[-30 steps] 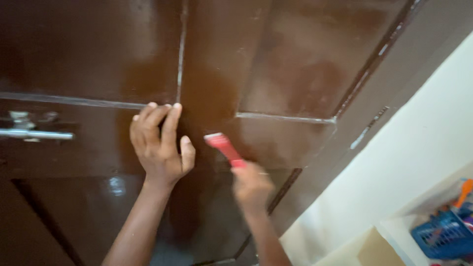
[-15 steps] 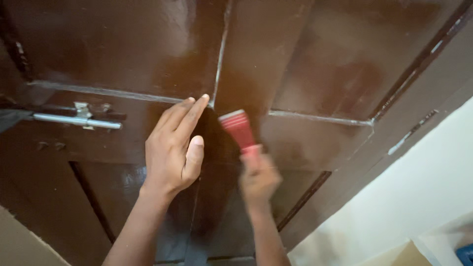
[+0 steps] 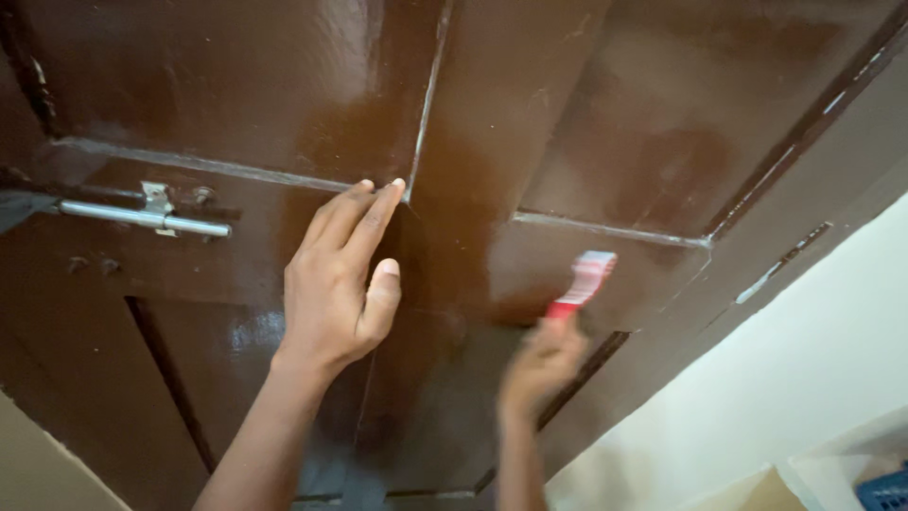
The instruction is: The person cleans the grooves and edges of a brown wooden door using a toothbrush, moving the bristles along the recessed lines and around the metal latch.
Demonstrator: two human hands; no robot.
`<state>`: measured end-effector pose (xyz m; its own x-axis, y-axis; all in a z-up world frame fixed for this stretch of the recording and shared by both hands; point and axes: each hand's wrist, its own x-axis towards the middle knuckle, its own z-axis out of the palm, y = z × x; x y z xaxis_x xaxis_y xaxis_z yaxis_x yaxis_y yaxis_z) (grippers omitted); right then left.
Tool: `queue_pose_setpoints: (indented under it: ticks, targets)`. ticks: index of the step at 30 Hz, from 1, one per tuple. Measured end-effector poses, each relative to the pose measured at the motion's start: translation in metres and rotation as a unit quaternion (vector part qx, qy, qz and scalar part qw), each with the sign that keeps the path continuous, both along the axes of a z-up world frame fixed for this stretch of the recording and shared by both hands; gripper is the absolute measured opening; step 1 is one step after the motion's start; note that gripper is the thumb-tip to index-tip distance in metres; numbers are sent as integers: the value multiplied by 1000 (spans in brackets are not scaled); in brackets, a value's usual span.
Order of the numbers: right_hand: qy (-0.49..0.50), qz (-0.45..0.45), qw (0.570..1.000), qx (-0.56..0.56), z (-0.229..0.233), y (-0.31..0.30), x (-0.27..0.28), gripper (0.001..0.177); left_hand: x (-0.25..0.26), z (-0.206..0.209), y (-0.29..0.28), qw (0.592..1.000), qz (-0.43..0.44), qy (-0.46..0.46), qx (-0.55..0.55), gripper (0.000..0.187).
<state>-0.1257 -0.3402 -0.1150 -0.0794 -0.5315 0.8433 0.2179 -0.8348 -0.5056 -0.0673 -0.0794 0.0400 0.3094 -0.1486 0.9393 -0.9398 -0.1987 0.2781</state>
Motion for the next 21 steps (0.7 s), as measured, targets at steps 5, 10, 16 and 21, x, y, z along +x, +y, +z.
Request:
queue_pose_setpoints:
  ticks: [5,10,16,21]
  targets:
    - [155,2,944,-290,-41,29,0,13,-5,-5,-12,999,38,-14,15,64]
    - [27,-17,1000,0,-40,-44,-9,15,-4,-10,-15,999,39,-18,16,64]
    - [146,17,939,-310,-74,-4,-8,18,1,-20,-40,996,79,-33,-16,66]
    - [53,-147,985,77,-43,-99,-48,14,24,-38,-62,989,118,-64,-64,60]
